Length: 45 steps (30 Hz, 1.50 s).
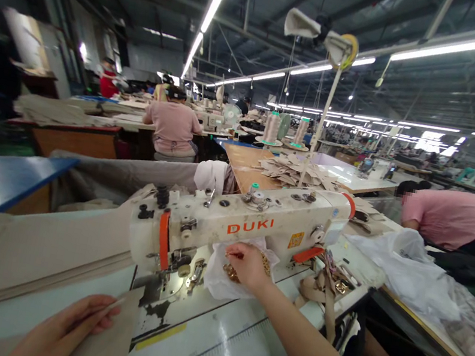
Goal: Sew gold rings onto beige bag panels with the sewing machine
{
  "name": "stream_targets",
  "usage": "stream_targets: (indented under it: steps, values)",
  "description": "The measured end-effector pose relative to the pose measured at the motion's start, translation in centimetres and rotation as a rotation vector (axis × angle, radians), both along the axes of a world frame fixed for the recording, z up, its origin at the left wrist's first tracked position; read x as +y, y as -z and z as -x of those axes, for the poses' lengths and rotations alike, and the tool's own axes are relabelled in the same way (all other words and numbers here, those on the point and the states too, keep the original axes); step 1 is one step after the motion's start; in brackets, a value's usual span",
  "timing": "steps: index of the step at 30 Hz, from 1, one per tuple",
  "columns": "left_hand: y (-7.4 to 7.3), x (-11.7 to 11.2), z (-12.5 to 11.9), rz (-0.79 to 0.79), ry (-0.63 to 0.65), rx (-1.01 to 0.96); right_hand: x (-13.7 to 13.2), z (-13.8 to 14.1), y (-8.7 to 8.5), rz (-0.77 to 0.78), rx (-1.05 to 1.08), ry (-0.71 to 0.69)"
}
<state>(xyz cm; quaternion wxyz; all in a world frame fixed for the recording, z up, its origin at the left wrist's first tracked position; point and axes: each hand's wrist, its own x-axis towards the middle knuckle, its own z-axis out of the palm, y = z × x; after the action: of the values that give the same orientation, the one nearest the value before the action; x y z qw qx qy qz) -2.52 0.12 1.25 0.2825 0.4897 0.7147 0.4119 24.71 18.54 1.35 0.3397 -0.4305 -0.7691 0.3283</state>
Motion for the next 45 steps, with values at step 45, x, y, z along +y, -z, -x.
stream_targets:
  steps: [45]
  values:
    - [0.5, -2.1, -2.3, 0.071, 0.246, -0.659, -12.1, 8.2, 0.6, 1.099, 0.498, -0.418]
